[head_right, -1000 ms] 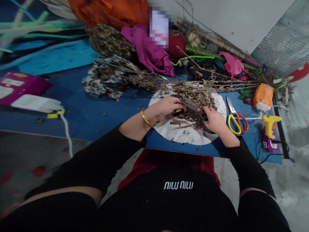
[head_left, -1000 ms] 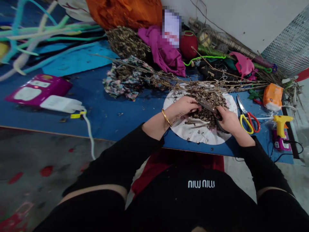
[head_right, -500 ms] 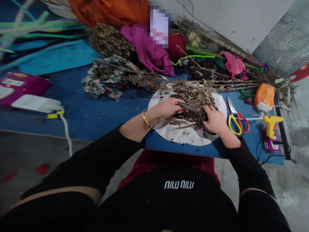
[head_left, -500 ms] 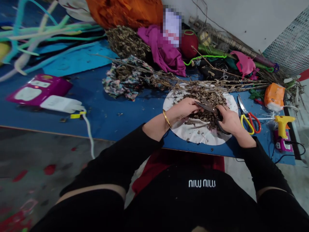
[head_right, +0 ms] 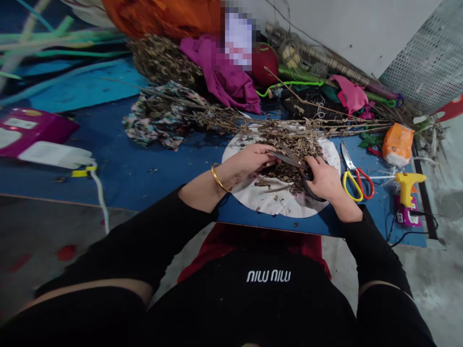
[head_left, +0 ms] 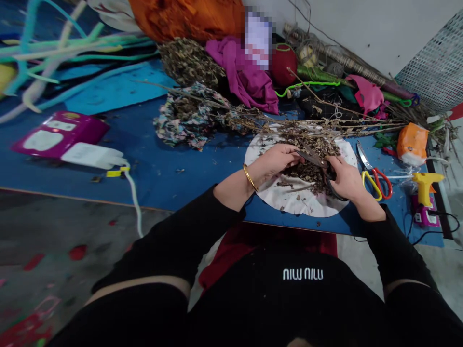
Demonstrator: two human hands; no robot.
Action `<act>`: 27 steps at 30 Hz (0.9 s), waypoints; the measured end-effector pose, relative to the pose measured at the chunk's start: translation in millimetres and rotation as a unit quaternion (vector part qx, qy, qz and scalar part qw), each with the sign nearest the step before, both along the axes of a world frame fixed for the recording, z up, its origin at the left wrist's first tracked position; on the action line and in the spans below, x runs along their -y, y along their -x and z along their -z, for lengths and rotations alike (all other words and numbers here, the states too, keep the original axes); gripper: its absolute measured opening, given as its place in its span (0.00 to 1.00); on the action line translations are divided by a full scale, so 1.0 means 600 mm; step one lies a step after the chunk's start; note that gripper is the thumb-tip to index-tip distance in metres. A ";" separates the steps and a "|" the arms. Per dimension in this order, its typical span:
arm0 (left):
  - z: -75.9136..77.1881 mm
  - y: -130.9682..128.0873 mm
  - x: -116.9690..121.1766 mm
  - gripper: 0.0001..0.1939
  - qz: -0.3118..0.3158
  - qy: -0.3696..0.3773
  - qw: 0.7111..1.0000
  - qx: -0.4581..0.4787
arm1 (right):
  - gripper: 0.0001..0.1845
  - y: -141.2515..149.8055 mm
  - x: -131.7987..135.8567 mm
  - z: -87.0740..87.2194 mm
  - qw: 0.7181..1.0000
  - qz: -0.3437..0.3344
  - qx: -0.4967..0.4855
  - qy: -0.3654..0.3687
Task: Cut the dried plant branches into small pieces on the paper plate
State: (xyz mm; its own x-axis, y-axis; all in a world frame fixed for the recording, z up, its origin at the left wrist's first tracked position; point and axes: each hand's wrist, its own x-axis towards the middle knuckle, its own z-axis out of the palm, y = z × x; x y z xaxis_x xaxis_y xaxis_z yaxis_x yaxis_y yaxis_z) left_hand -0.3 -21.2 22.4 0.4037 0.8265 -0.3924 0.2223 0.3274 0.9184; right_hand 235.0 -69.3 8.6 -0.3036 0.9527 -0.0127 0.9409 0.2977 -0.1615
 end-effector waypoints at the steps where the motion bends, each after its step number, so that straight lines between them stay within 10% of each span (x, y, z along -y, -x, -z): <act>1: -0.002 0.001 0.001 0.14 0.000 0.000 1.000 0.000 | 0.29 -0.001 0.000 0.001 1.000 0.000 0.000 -0.004; 27: 0.003 0.006 0.000 0.15 0.038 0.017 0.999 0.019 | 0.26 0.011 0.004 -0.005 0.999 0.003 0.032 0.027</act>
State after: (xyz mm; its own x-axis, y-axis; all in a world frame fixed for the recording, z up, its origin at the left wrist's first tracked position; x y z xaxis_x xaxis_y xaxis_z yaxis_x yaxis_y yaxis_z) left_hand -3.6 -21.5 20.4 0.4807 0.7795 -0.4017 0.2122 0.3411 0.9158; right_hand 228.7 -71.8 11.3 -0.2941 0.9522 -0.0826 0.9517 0.2837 -0.1173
